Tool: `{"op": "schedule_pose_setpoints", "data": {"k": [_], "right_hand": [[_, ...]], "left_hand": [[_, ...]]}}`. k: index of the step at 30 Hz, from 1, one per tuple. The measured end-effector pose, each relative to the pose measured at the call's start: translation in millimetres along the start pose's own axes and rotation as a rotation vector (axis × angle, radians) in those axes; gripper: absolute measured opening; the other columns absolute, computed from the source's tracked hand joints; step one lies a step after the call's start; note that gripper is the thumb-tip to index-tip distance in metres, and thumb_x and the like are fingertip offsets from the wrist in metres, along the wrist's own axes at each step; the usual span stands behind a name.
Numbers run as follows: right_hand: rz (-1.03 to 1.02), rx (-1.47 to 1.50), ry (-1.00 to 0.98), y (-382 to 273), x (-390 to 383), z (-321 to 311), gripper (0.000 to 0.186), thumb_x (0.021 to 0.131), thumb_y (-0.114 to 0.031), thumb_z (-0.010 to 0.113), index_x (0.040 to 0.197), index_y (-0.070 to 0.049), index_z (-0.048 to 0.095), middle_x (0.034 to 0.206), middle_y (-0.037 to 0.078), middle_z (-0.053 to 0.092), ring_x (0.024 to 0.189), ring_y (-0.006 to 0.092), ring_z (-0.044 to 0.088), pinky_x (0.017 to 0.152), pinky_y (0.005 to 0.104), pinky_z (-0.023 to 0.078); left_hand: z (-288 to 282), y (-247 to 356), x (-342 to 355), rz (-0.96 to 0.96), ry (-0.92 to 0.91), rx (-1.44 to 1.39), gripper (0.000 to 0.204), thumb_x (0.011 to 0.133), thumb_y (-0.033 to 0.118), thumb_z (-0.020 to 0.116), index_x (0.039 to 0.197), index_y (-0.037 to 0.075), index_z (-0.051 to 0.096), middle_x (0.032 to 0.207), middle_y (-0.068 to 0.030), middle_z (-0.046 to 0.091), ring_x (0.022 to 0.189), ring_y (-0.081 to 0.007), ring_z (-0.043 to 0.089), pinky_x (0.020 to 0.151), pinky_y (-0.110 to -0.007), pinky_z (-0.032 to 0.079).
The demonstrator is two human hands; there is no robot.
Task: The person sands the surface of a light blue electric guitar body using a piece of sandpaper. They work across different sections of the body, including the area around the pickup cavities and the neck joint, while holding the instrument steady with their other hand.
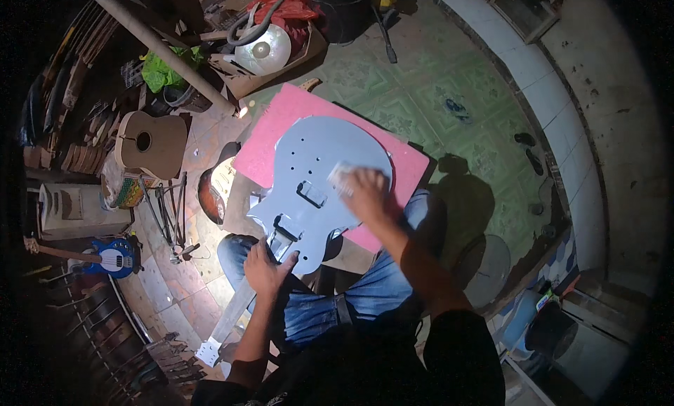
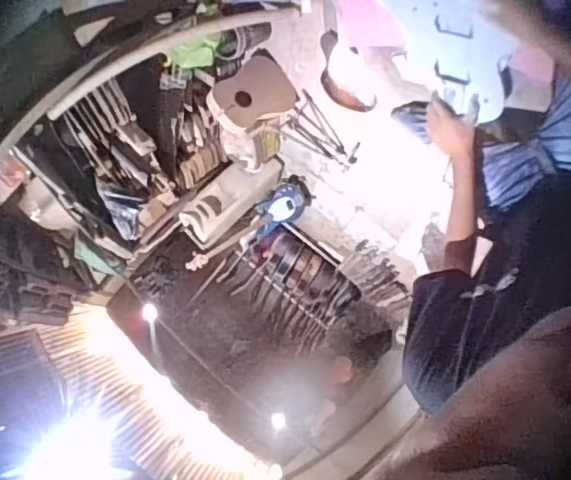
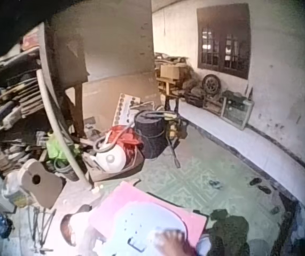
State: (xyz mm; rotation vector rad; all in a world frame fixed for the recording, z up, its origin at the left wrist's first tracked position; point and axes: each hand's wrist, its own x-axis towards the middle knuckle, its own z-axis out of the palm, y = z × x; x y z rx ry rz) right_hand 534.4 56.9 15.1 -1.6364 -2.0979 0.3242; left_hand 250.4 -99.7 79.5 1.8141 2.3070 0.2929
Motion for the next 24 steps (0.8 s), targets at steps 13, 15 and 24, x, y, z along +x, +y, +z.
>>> {"op": "schedule_pose_setpoints", "data": {"k": [13,15,24], "right_hand": [[-0.008,-0.029,-0.066,0.2,30.9,3.6,0.057,0.076,-0.028,0.088,0.125,-0.013,0.064,0.13,0.012,0.063,0.127,0.0372,0.054,0.108,0.0533,0.039],[0.233,-0.045,-0.037,33.8,67.5,-2.5,0.054,0.082,-0.029,0.086,0.127,-0.012,0.063,0.127,0.013,0.068,0.121,0.0412,0.059,0.099,0.0561,0.043],[-0.149,0.104,-0.076,-34.3,25.9,6.4,0.052,0.08,-0.027,0.084,0.126,-0.013,0.064,0.135,0.015,0.062,0.129,0.0393,0.054,0.106,0.0584,0.039]], "left_hand": [[-1.1,3.7,2.1,0.006,0.009,-0.007,0.095,0.067,0.068,0.085,0.132,0.003,0.064,0.107,-0.0149,0.068,0.1,-0.036,0.066,0.086,-0.048,0.05],[-1.7,6.5,4.8,0.008,0.016,-0.01,0.095,0.066,0.068,0.085,0.132,0.003,0.064,0.107,-0.0148,0.068,0.1,-0.0358,0.066,0.086,-0.048,0.05],[-0.5,-0.2,3.1,-0.016,0.003,-0.025,0.095,0.066,0.069,0.086,0.13,0.002,0.065,0.108,-0.0148,0.068,0.098,-0.0347,0.067,0.085,-0.047,0.05]]}}
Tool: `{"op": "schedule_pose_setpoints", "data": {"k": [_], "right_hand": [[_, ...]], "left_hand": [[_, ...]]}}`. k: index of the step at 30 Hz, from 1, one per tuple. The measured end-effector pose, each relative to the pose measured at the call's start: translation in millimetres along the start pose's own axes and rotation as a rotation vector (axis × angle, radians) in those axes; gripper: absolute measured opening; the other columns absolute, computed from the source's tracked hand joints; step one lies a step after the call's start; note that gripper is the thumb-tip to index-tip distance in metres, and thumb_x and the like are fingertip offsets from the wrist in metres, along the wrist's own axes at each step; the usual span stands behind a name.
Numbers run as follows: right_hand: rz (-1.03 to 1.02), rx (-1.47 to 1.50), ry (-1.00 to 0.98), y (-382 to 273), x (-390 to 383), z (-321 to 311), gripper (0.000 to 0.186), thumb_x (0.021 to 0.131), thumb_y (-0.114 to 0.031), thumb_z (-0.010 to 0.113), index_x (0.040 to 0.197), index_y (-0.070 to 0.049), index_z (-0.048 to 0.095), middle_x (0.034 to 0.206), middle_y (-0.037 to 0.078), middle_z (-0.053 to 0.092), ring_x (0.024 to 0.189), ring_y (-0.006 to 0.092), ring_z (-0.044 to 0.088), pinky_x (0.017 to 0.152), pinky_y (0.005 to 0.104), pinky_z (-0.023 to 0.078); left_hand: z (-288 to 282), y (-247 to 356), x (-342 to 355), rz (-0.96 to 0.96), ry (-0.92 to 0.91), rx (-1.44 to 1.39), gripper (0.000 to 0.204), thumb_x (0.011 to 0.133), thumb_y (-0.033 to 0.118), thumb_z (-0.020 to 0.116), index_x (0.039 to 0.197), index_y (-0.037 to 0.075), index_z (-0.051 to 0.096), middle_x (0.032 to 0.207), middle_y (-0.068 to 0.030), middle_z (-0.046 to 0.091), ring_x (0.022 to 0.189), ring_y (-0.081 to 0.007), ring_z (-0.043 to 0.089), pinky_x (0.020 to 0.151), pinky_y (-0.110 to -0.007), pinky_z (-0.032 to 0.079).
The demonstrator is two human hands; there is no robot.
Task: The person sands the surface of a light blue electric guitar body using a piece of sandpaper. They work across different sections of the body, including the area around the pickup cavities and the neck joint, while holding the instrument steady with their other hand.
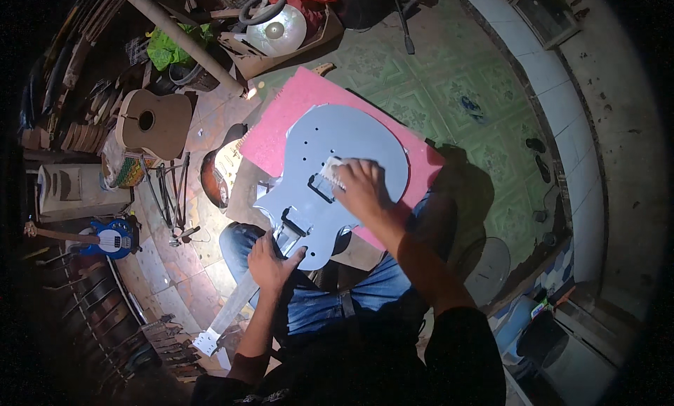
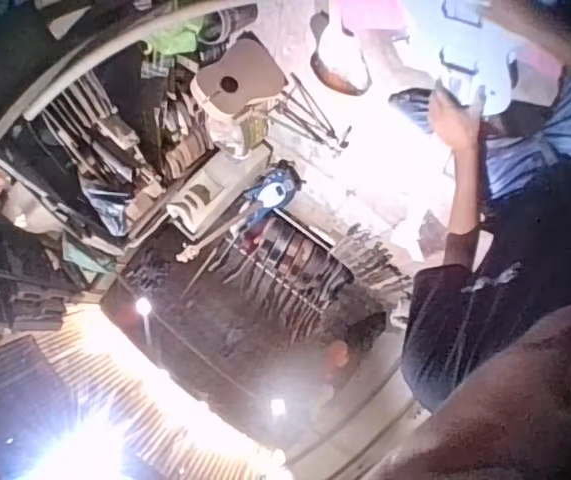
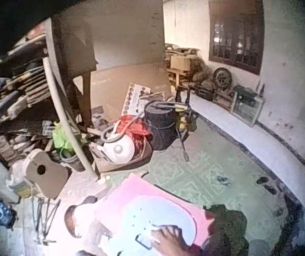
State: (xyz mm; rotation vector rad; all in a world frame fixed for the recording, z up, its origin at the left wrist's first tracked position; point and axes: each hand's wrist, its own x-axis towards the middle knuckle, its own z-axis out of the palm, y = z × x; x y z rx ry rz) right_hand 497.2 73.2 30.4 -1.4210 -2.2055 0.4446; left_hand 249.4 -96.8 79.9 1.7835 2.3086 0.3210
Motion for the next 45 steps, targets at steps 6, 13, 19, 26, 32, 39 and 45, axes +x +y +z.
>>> {"op": "schedule_pose_setpoints", "data": {"k": [6,13,19,26,32,39,45], "right_hand": [[0.604,-0.166,0.15,92.1,55.5,-21.6,0.048,0.083,-0.029,0.082,0.125,-0.013,0.064,0.127,0.014,0.065,0.124,0.0388,0.055,0.104,0.0581,0.041],[0.01,-0.022,0.028,0.9,5.2,7.3,0.053,0.08,-0.032,0.083,0.126,-0.014,0.064,0.129,0.012,0.064,0.125,0.0376,0.054,0.104,0.0567,0.04],[0.554,-0.176,0.222,85.4,54.2,-4.2,0.053,0.082,-0.033,0.082,0.126,-0.011,0.063,0.125,0.015,0.065,0.122,0.0399,0.056,0.1,0.058,0.042],[0.07,-0.082,0.074,2.8,12.0,18.9,0.059,0.075,-0.028,0.087,0.127,-0.013,0.064,0.131,0.012,0.063,0.127,0.0381,0.053,0.103,0.0563,0.039],[0.536,-0.228,0.201,117.3,33.7,-14.7,0.053,0.083,-0.034,0.083,0.125,-0.009,0.062,0.126,0.017,0.067,0.119,0.0444,0.058,0.101,0.0616,0.042],[0.077,-0.2,0.05,38.0,-22.7,-1.9,0.058,0.076,-0.035,0.086,0.126,-0.015,0.064,0.129,0.009,0.063,0.126,0.0337,0.053,0.105,0.0545,0.039],[0.527,-0.195,0.156,95.4,7.7,-16.6,0.053,0.083,-0.032,0.082,0.127,-0.01,0.062,0.129,0.016,0.064,0.125,0.04,0.054,0.105,0.0573,0.04]], "left_hand": [[4.3,9.4,3.0,0.066,0.029,-0.006,0.095,0.067,0.068,0.086,0.131,0.002,0.065,0.107,-0.0141,0.068,0.097,-0.0347,0.067,0.082,-0.046,0.05],[-5.1,3.0,1.7,-0.006,-0.019,-0.011,0.096,0.066,0.069,0.086,0.132,0.003,0.064,0.109,-0.0154,0.068,0.104,-0.0363,0.066,0.088,-0.049,0.05],[0.4,11.9,5.5,0.009,-0.035,-0.042,0.097,0.067,0.068,0.087,0.134,0.003,0.063,0.109,-0.015,0.068,0.105,-0.0356,0.066,0.09,-0.049,0.049],[-4.9,2.6,2.1,-0.015,-0.022,0.017,0.095,0.067,0.069,0.085,0.131,0.002,0.064,0.108,-0.013,0.068,0.102,-0.0339,0.066,0.088,-0.047,0.049],[3.5,15.6,3.7,0.021,-0.043,-0.034,0.096,0.067,0.069,0.084,0.133,0.003,0.063,0.11,-0.0143,0.068,0.104,-0.0341,0.065,0.09,-0.048,0.049],[-2.8,5.5,0.9,0.007,-0.023,0.012,0.095,0.069,0.07,0.084,0.132,0.003,0.063,0.107,-0.0175,0.069,0.103,-0.038,0.066,0.089,-0.049,0.05],[4.7,12.0,1.7,0.026,-0.019,0.008,0.096,0.068,0.071,0.083,0.133,0.003,0.063,0.109,-0.0146,0.068,0.103,-0.0355,0.065,0.089,-0.048,0.049]]}}
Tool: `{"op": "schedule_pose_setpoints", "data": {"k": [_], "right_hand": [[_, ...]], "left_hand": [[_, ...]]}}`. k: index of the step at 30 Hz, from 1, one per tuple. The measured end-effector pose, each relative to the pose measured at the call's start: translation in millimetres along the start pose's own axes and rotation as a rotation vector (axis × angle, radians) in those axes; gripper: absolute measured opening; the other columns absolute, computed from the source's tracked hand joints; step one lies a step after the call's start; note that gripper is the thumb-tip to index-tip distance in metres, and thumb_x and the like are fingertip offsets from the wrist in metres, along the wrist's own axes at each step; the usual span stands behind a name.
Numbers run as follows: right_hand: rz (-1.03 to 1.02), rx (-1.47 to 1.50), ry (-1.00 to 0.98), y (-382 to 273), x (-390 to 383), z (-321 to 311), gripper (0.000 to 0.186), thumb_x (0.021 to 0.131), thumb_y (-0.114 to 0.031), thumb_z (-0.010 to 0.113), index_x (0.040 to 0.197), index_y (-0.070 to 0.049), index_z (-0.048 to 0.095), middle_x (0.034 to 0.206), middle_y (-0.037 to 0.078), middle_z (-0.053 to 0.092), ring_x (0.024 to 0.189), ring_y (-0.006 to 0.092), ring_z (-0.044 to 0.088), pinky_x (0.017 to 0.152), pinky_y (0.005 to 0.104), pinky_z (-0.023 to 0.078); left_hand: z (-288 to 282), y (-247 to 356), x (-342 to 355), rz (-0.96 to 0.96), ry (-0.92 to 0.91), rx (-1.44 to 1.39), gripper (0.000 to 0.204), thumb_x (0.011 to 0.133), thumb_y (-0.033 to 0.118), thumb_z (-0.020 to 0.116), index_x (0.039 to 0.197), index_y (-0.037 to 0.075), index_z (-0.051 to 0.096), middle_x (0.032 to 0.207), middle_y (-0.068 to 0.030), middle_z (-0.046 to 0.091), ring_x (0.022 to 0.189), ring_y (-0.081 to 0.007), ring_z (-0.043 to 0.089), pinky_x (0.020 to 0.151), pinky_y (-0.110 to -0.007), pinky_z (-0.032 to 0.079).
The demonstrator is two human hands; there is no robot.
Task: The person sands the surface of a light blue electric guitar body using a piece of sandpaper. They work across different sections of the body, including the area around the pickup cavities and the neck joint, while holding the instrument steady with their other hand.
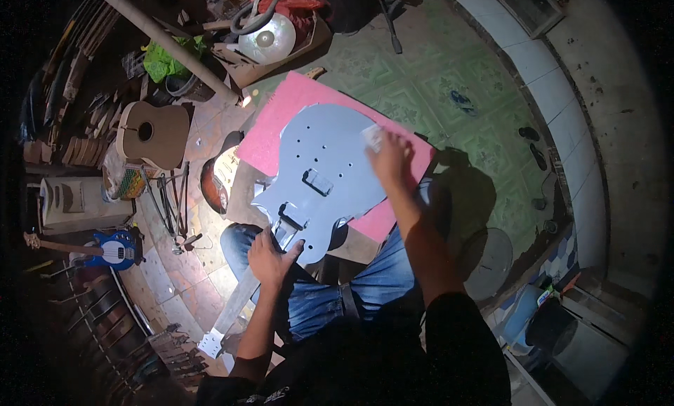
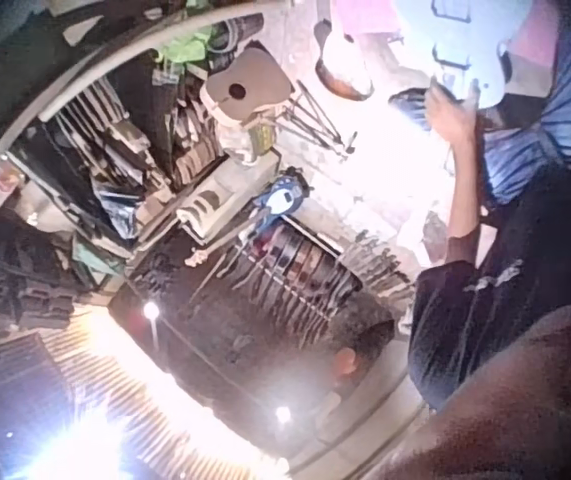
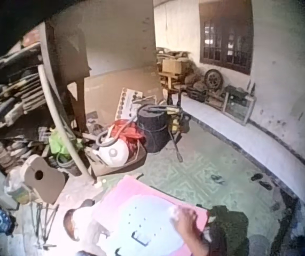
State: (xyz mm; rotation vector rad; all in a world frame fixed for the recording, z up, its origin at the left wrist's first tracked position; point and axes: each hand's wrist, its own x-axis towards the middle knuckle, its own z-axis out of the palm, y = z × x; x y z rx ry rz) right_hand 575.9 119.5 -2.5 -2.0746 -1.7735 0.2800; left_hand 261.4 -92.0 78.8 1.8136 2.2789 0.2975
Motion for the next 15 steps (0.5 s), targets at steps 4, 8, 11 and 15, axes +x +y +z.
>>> {"op": "schedule_pose_setpoints", "data": {"k": [4,8,11,15], "right_hand": [[-0.414,0.177,-0.058,-50.5,-94.1,6.3,0.054,0.072,-0.035,0.088,0.118,-0.017,0.067,0.127,0.009,0.063,0.125,0.0324,0.054,0.107,0.0547,0.037],[-0.255,0.059,-0.021,-15.4,-52.3,-9.0,0.054,0.077,-0.032,0.084,0.124,-0.014,0.064,0.127,0.012,0.065,0.125,0.0354,0.055,0.106,0.0552,0.039],[0.095,-0.011,0.022,11.8,-13.0,-20.4,0.055,0.083,-0.032,0.082,0.128,-0.009,0.061,0.129,0.015,0.064,0.125,0.0384,0.054,0.103,0.0561,0.041],[-0.127,0.041,-0.055,-20.2,-82.2,0.9,0.057,0.079,-0.03,0.084,0.129,-0.013,0.063,0.13,0.014,0.062,0.13,0.0379,0.051,0.107,0.057,0.038]], "left_hand": [[-3.5,-8.8,-2.9,-0.016,0.015,0.048,0.096,0.069,0.071,0.082,0.133,0.002,0.063,0.108,-0.0152,0.068,0.102,-0.0359,0.066,0.089,-0.048,0.049],[-10.5,1.1,-0.8,0.001,-0.002,0.001,0.096,0.069,0.069,0.084,0.133,0.001,0.062,0.109,-0.0191,0.069,0.103,-0.0388,0.067,0.09,-0.049,0.05],[-8.9,9.1,4.5,-0.012,-0.021,-0.008,0.096,0.069,0.069,0.084,0.133,0.001,0.063,0.11,-0.0194,0.069,0.105,-0.0392,0.067,0.091,-0.05,0.051],[-6.5,0.9,1.9,-0.022,-0.008,0.006,0.097,0.068,0.07,0.084,0.134,0.002,0.063,0.112,-0.0201,0.07,0.107,-0.04,0.067,0.093,-0.05,0.051]]}}
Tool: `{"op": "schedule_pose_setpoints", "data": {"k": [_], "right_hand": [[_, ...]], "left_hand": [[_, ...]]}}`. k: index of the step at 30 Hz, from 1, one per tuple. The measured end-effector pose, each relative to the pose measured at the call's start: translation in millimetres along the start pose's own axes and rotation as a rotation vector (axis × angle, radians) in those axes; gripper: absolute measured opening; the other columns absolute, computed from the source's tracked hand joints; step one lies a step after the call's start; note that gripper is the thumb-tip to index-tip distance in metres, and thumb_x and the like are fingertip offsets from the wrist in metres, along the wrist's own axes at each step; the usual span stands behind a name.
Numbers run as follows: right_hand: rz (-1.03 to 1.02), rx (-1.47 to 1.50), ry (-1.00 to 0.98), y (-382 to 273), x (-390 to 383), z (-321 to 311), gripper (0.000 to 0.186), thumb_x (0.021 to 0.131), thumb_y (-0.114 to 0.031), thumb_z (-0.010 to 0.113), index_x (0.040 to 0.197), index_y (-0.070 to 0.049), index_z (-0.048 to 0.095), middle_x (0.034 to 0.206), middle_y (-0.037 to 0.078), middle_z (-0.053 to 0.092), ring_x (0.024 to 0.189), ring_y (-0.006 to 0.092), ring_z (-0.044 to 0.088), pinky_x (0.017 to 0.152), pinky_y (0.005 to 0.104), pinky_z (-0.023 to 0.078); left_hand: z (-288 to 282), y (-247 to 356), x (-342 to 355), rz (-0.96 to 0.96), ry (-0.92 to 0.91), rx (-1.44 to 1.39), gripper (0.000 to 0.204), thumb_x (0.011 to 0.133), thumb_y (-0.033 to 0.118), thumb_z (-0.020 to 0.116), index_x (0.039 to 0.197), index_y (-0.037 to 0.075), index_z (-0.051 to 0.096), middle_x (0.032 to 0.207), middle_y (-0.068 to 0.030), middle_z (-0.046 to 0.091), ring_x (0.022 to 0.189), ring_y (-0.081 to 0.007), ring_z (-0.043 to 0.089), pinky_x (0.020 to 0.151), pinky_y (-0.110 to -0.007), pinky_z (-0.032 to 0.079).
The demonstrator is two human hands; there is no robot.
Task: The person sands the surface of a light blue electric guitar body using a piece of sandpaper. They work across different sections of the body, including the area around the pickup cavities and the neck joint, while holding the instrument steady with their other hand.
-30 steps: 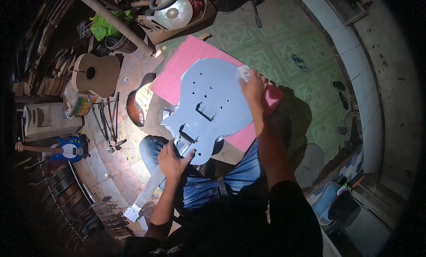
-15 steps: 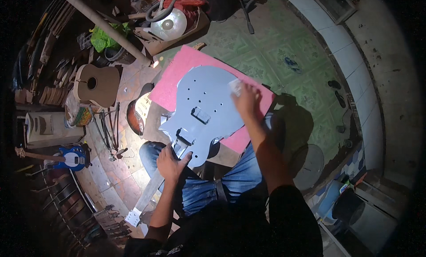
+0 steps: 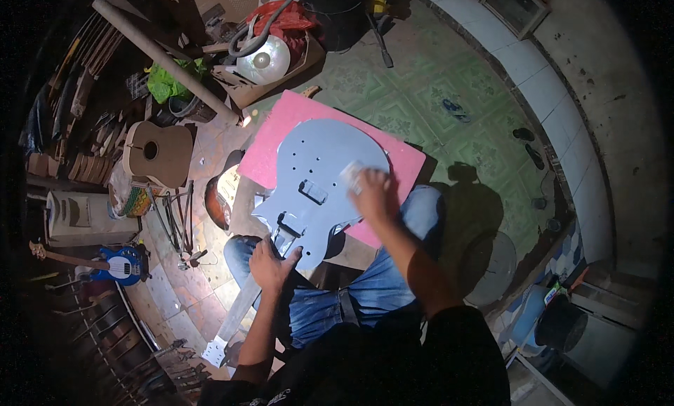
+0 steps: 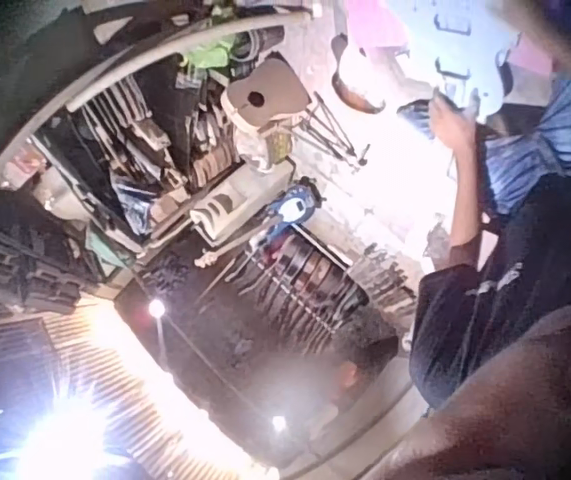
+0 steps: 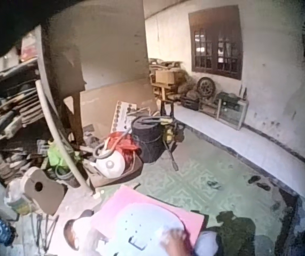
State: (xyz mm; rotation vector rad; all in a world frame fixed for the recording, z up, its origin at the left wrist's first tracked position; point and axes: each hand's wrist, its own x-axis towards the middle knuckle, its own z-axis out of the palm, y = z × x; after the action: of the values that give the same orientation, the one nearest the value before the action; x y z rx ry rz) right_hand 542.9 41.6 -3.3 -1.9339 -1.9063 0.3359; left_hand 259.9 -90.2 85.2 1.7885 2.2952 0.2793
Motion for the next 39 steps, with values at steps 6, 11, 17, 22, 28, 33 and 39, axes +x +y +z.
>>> {"op": "schedule_pose_setpoints", "data": {"k": [6,11,17,22,28,33,39], "right_hand": [[-0.09,0.106,-0.046,5.2,-13.3,-22.0,0.056,0.079,-0.027,0.085,0.13,-0.016,0.065,0.133,0.011,0.061,0.13,0.0364,0.052,0.109,0.0538,0.037],[0.234,0.018,0.147,23.0,7.5,-22.1,0.059,0.077,-0.031,0.086,0.128,-0.012,0.063,0.13,0.014,0.062,0.125,0.0377,0.053,0.106,0.0557,0.039],[-0.4,0.146,-0.002,-25.4,-56.5,-19.6,0.052,0.081,-0.03,0.084,0.124,-0.011,0.063,0.124,0.013,0.064,0.123,0.0381,0.054,0.103,0.0574,0.039],[0.27,0.001,0.113,30.2,12.9,-35.8,0.053,0.078,-0.029,0.085,0.122,-0.01,0.062,0.125,0.013,0.064,0.123,0.0382,0.054,0.103,0.0575,0.04],[-0.461,0.07,-0.002,-37.8,-66.1,-26.6,0.05,0.079,-0.029,0.084,0.121,-0.011,0.062,0.126,0.014,0.065,0.122,0.0394,0.056,0.101,0.0555,0.041],[-0.019,-0.073,-0.014,14.2,-6.8,-30.2,0.058,0.079,-0.033,0.084,0.128,-0.01,0.062,0.125,0.015,0.065,0.122,0.0355,0.055,0.104,0.0545,0.04],[-0.398,0.01,-0.126,-44.4,-81.5,-7.2,0.056,0.076,-0.032,0.085,0.123,-0.009,0.065,0.128,0.016,0.061,0.127,0.0388,0.052,0.106,0.0585,0.039]], "left_hand": [[-2.9,-0.9,-0.3,0.012,0.036,0.011,0.096,0.069,0.069,0.083,0.135,0.002,0.063,0.109,-0.0186,0.069,0.103,-0.0392,0.067,0.091,-0.05,0.051],[2.8,7.4,-0.1,0.04,0.055,-0.008,0.094,0.069,0.07,0.083,0.132,0.003,0.064,0.106,-0.017,0.068,0.102,-0.0381,0.066,0.089,-0.049,0.05],[-5.2,-5.7,-2.0,0.02,0.06,0.003,0.095,0.071,0.071,0.082,0.133,0.002,0.063,0.109,-0.0172,0.068,0.103,-0.0381,0.066,0.09,-0.05,0.05],[-4.3,6.2,0.4,0.026,0.021,-0.023,0.098,0.072,0.073,0.08,0.136,0.002,0.062,0.112,-0.0172,0.069,0.107,-0.0382,0.066,0.092,-0.05,0.05],[-6.1,-9.2,-3.5,0.013,0.048,-0.005,0.098,0.072,0.073,0.08,0.136,0.001,0.062,0.112,-0.0168,0.069,0.105,-0.0371,0.066,0.09,-0.049,0.05],[-1.6,-1.7,1.1,0.055,0.049,-0.031,0.097,0.073,0.074,0.078,0.135,0.001,0.062,0.109,-0.0158,0.068,0.102,-0.0357,0.067,0.088,-0.048,0.05],[1.9,-8.1,0.1,0.035,0.047,-0.024,0.095,0.074,0.075,0.077,0.134,0.001,0.063,0.107,-0.0154,0.067,0.1,-0.0349,0.066,0.086,-0.048,0.05]]}}
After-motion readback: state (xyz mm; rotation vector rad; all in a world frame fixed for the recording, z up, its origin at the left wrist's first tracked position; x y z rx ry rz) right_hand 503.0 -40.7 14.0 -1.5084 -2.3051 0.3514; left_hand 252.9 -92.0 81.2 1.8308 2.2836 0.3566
